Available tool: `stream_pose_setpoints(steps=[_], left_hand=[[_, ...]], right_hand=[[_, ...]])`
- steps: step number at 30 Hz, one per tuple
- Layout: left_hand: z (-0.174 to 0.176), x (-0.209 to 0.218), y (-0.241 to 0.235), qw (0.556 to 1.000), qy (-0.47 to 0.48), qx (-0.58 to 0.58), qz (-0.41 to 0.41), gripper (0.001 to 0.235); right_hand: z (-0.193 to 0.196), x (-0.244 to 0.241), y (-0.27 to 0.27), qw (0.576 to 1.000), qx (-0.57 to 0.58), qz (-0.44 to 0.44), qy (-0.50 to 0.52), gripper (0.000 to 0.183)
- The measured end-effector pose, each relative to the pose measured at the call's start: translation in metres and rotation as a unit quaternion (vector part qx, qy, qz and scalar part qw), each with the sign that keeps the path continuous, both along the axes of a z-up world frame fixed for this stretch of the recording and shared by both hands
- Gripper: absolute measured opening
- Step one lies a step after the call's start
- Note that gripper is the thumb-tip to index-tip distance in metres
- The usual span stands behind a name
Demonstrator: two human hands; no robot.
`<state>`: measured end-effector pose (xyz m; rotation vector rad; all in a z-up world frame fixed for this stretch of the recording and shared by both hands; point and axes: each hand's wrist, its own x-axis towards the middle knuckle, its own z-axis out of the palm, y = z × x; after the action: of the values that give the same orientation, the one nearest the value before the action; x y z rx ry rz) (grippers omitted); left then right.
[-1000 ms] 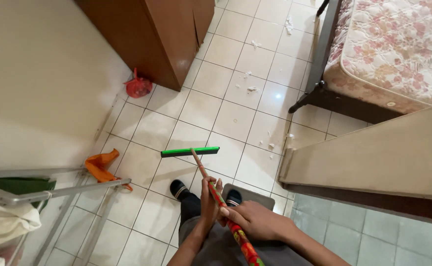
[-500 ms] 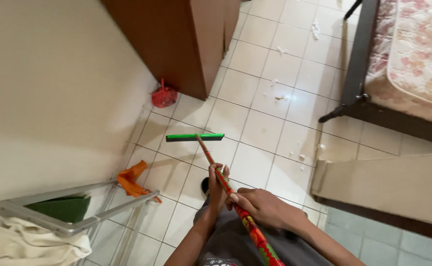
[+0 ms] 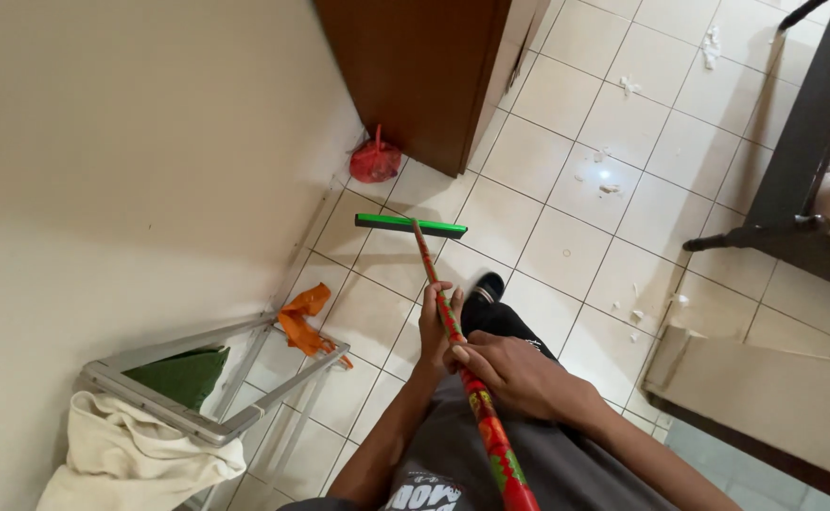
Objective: Cleaning the bathroom floor with a squeegee and organizing toiletries on the toilet and storage rack.
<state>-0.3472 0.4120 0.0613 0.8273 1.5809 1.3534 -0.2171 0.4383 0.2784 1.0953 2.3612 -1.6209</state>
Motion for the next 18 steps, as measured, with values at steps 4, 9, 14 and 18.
stream_pose_setpoints(steps=[4,9,14,18], left_hand=[[0.013,-0.019,0.035,0.998,0.001,-0.049,0.027,0.028],[-0.036,-0.054,0.085,0.986,-0.054,0.155,0.022,0.03],[-0.096,-0.094,0.153,0.963,-0.203,0.132,0.118,0.017],[-0.095,-0.136,0.206,0.985,0.017,0.043,0.166,0.025]], right_hand=[[-0.003,-0.02,0.031,0.998,0.002,-0.012,0.065,0.055],[-0.029,-0.041,0.086,0.985,-0.025,-0.062,0.161,0.058],[-0.001,-0.058,0.165,0.977,0.028,-0.011,0.209,0.059],[0.003,-0.055,0.217,0.992,0.04,-0.002,0.121,0.057]])
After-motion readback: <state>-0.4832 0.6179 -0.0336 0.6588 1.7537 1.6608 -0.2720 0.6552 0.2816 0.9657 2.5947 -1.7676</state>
